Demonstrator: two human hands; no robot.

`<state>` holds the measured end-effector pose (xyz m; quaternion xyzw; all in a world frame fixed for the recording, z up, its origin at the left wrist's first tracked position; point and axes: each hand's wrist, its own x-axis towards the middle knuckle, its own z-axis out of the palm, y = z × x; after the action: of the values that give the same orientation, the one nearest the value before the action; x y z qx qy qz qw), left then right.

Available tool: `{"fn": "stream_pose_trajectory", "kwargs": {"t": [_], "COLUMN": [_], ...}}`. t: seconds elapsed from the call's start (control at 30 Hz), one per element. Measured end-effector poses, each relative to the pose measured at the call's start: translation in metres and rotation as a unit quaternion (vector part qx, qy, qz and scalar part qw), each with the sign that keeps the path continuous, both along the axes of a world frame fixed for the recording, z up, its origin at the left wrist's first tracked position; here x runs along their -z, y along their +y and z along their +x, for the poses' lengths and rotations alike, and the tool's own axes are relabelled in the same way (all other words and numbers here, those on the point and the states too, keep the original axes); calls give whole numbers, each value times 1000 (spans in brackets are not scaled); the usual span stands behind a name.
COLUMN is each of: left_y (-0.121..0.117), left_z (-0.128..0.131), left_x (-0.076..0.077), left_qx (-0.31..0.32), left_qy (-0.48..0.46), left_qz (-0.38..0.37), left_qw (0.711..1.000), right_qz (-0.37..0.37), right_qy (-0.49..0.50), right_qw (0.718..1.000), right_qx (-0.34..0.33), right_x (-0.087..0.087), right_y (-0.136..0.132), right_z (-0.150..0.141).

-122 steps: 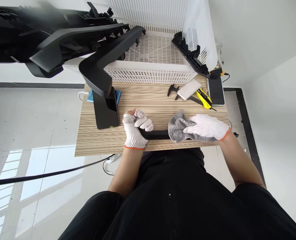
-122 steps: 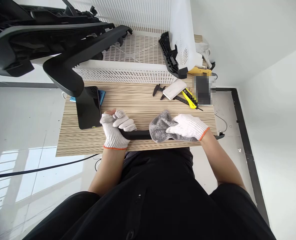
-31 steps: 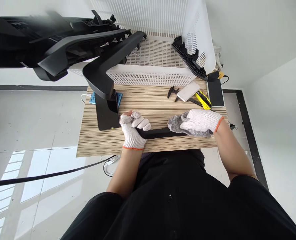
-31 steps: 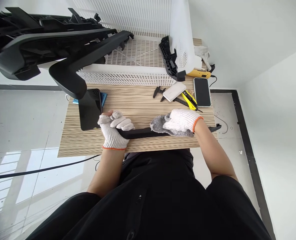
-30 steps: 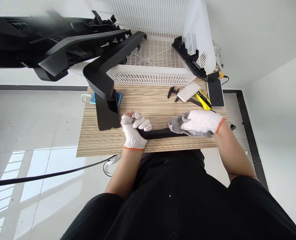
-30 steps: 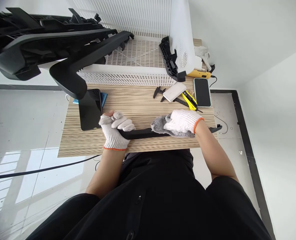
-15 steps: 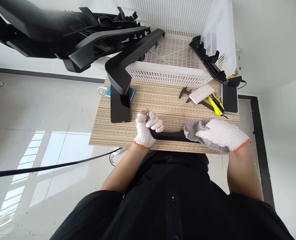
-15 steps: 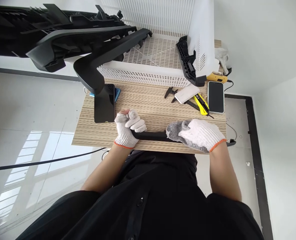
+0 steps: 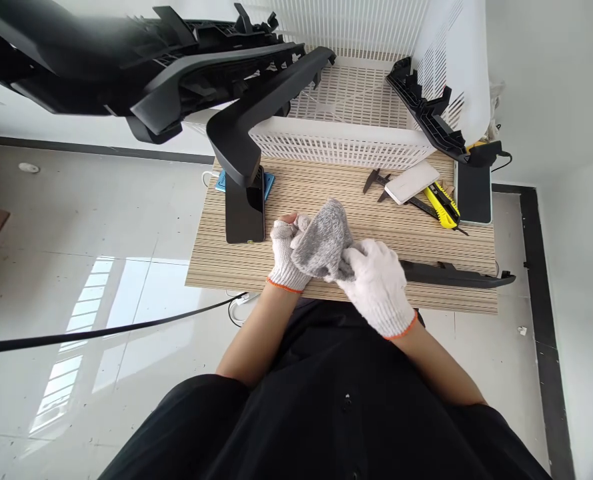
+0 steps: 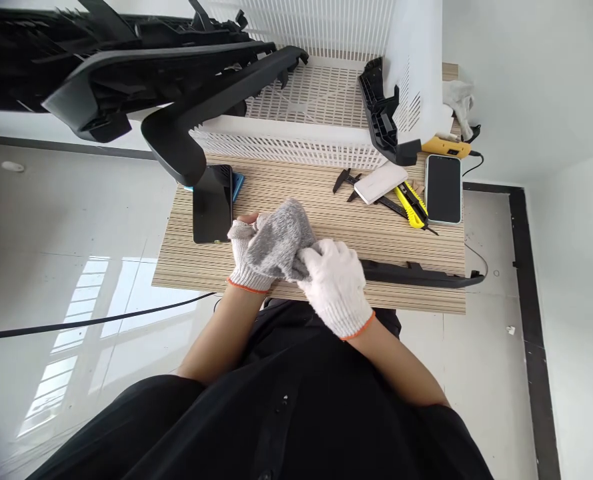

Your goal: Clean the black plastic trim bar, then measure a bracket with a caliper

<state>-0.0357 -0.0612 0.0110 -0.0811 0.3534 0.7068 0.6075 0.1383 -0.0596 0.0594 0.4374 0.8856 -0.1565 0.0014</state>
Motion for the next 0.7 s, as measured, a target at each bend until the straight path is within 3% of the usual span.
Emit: {"fn": "stream_pose_trajectory", "kwargs": {"t": [0.13,0.33,0.57,0.7], "left_y": [-2,5,1,3], "left_z": [3,7,3,7], "left_x": [-3,-7,-19,-18], "left_qx": [-15,-57,-1,-15], "left_qy": [-41,18,-44,-41], "left_qz": [28,-25,-7,4], "left_qw": [999,998,999,999], "right_qz": [-33,-36,-81,-58], "right_qy": [-60,-10,-115,-50], "right_qw": [997,999,986,997], "right_qx": [36,-28,91,10], "right_x": [-8,-10,-22,-16], "right_y": [13,13,33,12], "right_z": [5,-18,28,-8]}}
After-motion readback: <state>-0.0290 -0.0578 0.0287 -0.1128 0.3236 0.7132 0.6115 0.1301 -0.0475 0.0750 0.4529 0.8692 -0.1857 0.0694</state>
